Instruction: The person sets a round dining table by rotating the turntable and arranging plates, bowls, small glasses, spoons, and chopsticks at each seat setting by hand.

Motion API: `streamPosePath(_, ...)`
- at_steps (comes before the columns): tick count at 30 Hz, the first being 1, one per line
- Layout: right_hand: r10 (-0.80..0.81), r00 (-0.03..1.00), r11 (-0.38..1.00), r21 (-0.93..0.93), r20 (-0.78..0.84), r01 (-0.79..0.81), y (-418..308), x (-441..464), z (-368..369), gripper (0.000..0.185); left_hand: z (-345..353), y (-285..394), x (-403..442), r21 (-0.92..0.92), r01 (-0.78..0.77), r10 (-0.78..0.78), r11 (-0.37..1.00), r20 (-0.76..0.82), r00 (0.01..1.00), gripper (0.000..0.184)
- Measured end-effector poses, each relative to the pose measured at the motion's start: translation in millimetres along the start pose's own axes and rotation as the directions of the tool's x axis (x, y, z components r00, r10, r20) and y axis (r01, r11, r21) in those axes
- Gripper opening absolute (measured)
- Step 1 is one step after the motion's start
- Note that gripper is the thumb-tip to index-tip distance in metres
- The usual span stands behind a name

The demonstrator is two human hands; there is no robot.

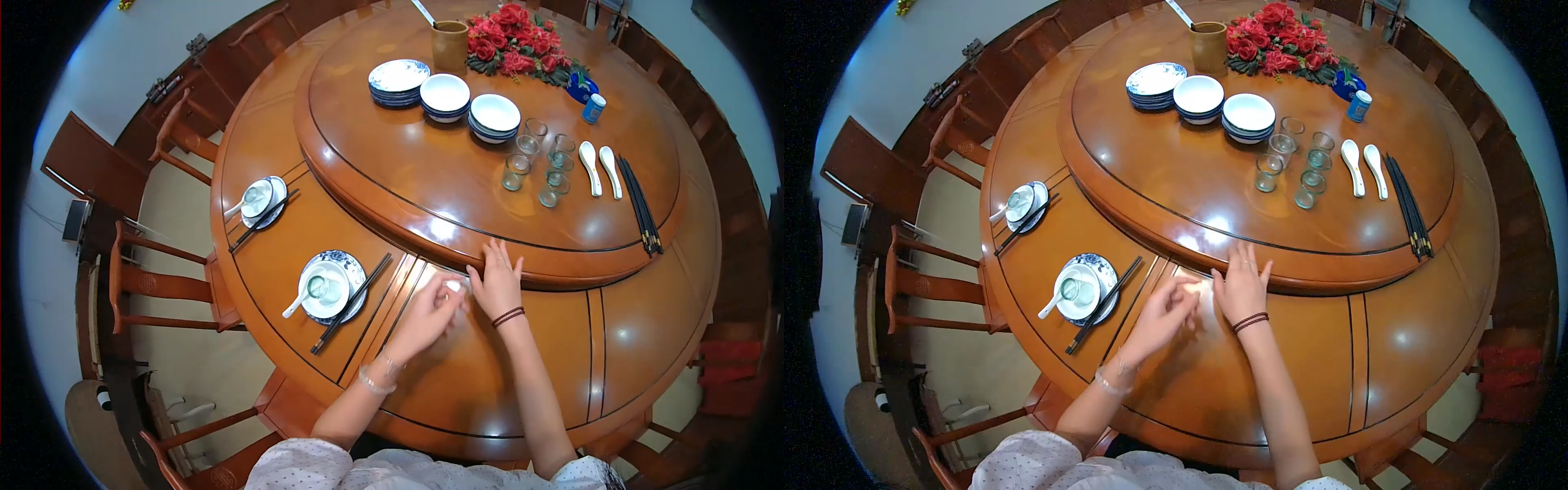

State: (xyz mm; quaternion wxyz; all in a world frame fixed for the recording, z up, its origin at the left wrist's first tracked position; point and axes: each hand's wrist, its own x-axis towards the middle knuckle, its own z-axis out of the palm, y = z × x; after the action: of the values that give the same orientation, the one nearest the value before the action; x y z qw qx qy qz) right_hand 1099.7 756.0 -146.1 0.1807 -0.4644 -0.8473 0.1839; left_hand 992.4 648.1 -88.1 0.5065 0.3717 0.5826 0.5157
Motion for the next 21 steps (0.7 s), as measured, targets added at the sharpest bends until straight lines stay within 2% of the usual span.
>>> streamPosePath(1,-0.067,0.994,0.994,0.078,-0.090,0.074,-3,6,0,0.044,0,4,16,-0.043,-0.032,0.030,0.999,-0.026,0.999,0.026)
streamPosePath(2,-0.126,0.961,0.973,0.158,-0.248,0.169,-7,14,1,0.029,0,7,33,-0.084,-0.063,0.059,0.994,-0.052,0.997,0.027)
streamPosePath(3,-0.061,0.985,0.933,0.342,-0.161,0.113,-11,25,-2,0.021,1,9,48,-0.107,-0.077,0.067,0.991,-0.099,0.993,0.028)
streamPosePath(4,-0.012,0.998,0.860,0.508,-0.062,0.042,-14,36,-3,0.015,0,6,66,-0.075,-0.178,0.168,0.981,-0.127,0.978,0.029)
streamPosePath(5,0.016,0.962,0.817,0.559,-0.271,0.144,-21,47,0,0.017,-2,5,82,-0.108,-0.166,0.147,0.980,-0.161,0.976,0.029)
streamPosePath(6,0.017,0.964,0.815,0.562,-0.265,0.140,-17,59,3,0.017,-5,5,98,-0.135,-0.151,0.123,0.979,-0.198,0.973,0.029)
streamPosePath(8,0.205,0.975,0.705,0.704,-0.082,-0.089,-16,81,5,0.019,-12,4,125,-0.097,-0.174,0.150,0.980,-0.219,0.964,0.025)
streamPosePath(9,0.172,0.974,0.729,0.684,-0.150,-0.024,-14,91,4,0.023,-16,4,137,-0.055,-0.193,0.175,0.980,-0.236,0.956,0.024)
streamPosePath(12,0.204,0.965,0.698,0.715,-0.164,-0.026,0,132,14,0.028,-34,4,171,0.020,-0.152,0.153,0.988,-0.213,0.965,0.026)
streamPosePath(13,0.227,0.965,0.712,0.699,-0.134,-0.071,8,148,17,0.026,-32,11,179,-0.029,-0.144,0.131,0.989,-0.263,0.956,0.032)
streamPosePath(14,0.225,0.965,0.717,0.693,-0.134,-0.071,11,165,21,0.026,-37,17,188,-0.015,-0.071,0.064,0.997,-0.269,0.961,0.029)
streamPosePath(16,0.372,0.894,0.554,0.833,-0.252,0.004,17,199,32,0.029,-46,20,216,-0.017,-0.193,0.178,0.981,-0.316,0.932,0.026)
streamPosePath(17,0.369,0.895,0.560,0.828,-0.250,0.000,20,214,32,0.029,-51,22,230,-0.057,-0.206,0.169,0.977,-0.379,0.910,0.029)
streamPosePath(19,0.528,0.848,0.310,0.923,0.034,-0.230,18,238,22,0.047,-60,33,257,-0.130,-0.220,0.130,0.967,-0.490,0.862,0.038)
streamPosePath(20,0.492,0.870,0.283,0.941,0.024,-0.186,22,247,21,0.057,-63,36,273,-0.153,-0.219,0.104,0.964,-0.542,0.834,0.043)
streamPosePath(21,0.511,0.859,0.279,0.940,0.029,-0.197,20,254,18,0.057,-66,39,284,-0.160,-0.212,0.094,0.964,-0.542,0.835,0.043)
